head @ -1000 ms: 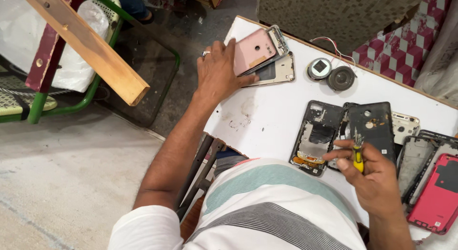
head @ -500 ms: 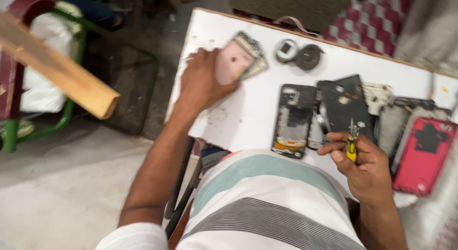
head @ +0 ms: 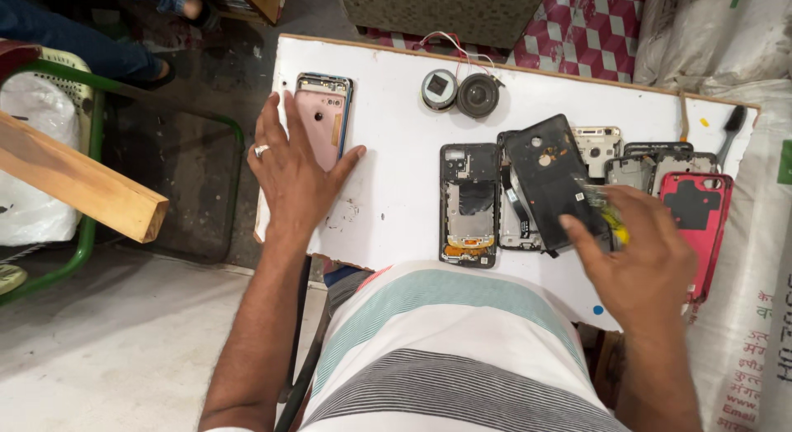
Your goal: The person sorts through a pile of disassembled mobile phones and parts on a white table. They pick up various phone bodies, back covers, and internal components, inspect them, and place them in different piles or positions on the table.
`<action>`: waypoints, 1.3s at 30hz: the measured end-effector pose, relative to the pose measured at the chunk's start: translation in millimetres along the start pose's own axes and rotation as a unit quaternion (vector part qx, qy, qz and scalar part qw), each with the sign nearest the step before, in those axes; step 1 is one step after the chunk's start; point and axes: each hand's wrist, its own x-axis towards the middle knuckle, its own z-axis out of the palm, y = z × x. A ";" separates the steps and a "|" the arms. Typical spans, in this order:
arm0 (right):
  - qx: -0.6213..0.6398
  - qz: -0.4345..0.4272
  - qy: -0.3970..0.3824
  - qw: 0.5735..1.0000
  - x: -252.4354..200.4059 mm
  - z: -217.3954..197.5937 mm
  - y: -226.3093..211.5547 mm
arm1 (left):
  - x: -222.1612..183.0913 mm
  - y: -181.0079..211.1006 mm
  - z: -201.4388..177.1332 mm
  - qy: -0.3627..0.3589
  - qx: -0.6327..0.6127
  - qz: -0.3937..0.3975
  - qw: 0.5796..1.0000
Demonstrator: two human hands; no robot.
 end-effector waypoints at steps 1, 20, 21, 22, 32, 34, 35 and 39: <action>0.006 0.002 -0.004 1.000 3.9 3.1 -3.8 | -1.3 4.7 -1.5 0.013 -0.015 0.016 1.000; 0.255 0.177 -0.061 0.949 -20.1 23.1 -8.3 | 7.9 107.3 -23.5 -0.309 -0.340 0.016 0.888; 0.266 0.170 -0.062 0.947 -19.4 23.1 -10.8 | 7.0 108.5 -25.8 -0.276 -0.354 0.037 0.893; 0.276 0.162 -0.064 0.945 -17.4 23.6 -12.9 | 6.1 109.9 -27.8 -0.242 -0.368 0.059 0.896; 0.314 0.160 -0.094 0.931 -23.2 19.0 -10.8 | 13.6 117.4 -28.2 -0.298 -0.319 0.076 0.897; 0.318 0.176 -0.096 0.927 -25.0 20.7 -10.2 | 17.3 112.8 -32.1 -0.285 -0.343 0.061 0.893; 0.320 0.184 -0.100 0.924 -26.0 21.7 -9.9 | 18.3 109.7 -33.3 -0.279 -0.355 0.052 0.891; 0.363 0.168 -0.083 0.913 -26.0 26.4 -14.8 | 16.4 93.4 -37.3 -0.358 -0.483 -0.091 0.794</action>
